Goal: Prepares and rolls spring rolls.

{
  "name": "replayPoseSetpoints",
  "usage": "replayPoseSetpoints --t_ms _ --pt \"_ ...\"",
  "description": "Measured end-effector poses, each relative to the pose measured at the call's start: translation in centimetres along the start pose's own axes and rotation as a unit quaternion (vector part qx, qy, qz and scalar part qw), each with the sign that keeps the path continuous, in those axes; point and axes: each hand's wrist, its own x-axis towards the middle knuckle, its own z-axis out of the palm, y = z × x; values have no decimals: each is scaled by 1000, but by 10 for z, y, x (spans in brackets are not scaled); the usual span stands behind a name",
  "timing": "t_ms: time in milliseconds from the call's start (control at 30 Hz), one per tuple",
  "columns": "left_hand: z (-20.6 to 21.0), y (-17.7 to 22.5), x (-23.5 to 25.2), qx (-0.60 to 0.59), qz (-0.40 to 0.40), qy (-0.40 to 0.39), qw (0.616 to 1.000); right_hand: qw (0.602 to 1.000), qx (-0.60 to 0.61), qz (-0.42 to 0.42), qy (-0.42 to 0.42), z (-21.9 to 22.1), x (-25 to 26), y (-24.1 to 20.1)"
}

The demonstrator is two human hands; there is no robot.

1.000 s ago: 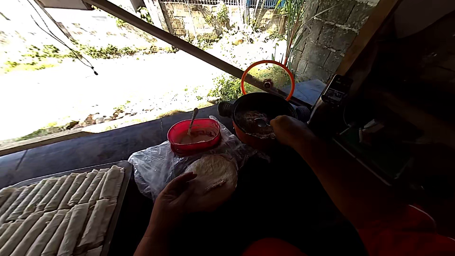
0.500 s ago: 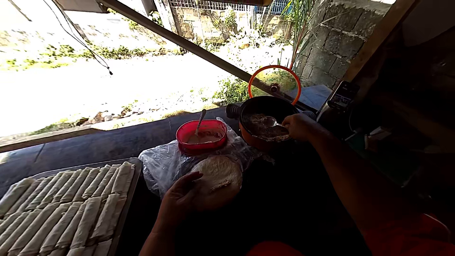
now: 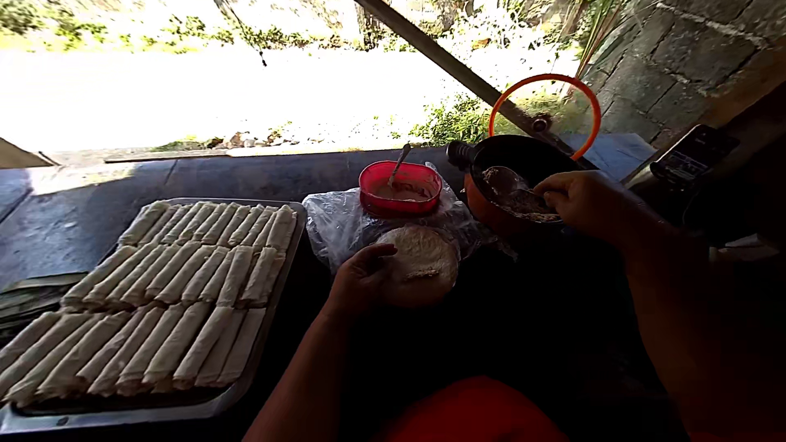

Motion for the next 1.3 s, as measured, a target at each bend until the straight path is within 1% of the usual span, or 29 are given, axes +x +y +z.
replayPoseSetpoints --t_ms 67,167,233,267,333,433,533,633,700,800,900,1000,1100,1300 --pt "1 0 0 -5 -7 3 1000 998 7 -60 -19 15 -9 -29" --pt "2 0 -1 -3 -8 6 1000 986 1 -136 -95 62 -18 -58" --pt "3 -1 -1 13 0 6 1000 973 -38 -171 -152 94 -26 -71" --pt "4 -1 -1 20 3 9 1000 967 -67 -183 -166 104 -30 -76" --pt "5 -1 0 36 9 10 999 958 -115 -210 -159 114 -35 -81" --pt "6 -1 0 62 24 5 998 953 -148 -234 -120 110 -35 -80" --pt "8 -2 2 80 50 -14 995 955 -139 -239 -105 113 -38 -74" --pt "10 -7 1 83 74 -43 993 956 -131 -237 -111 116 -39 -73" --pt "13 -9 0 122 91 -52 987 958 -127 -229 -120 114 -39 -73" --pt "18 -8 -1 222 111 -58 967 957 -132 -210 -149 108 -37 -76" --pt "21 -5 -3 289 108 -68 949 953 -141 -188 -189 99 -34 -79" --pt "21 -6 -3 283 109 -63 951 953 -148 -184 -191 94 -35 -78" --pt "22 -5 1 275 87 -55 956 951 -155 -182 -193 90 -36 -79" --pt "24 1 6 309 56 -75 947 952 -155 -184 -188 88 -36 -80"
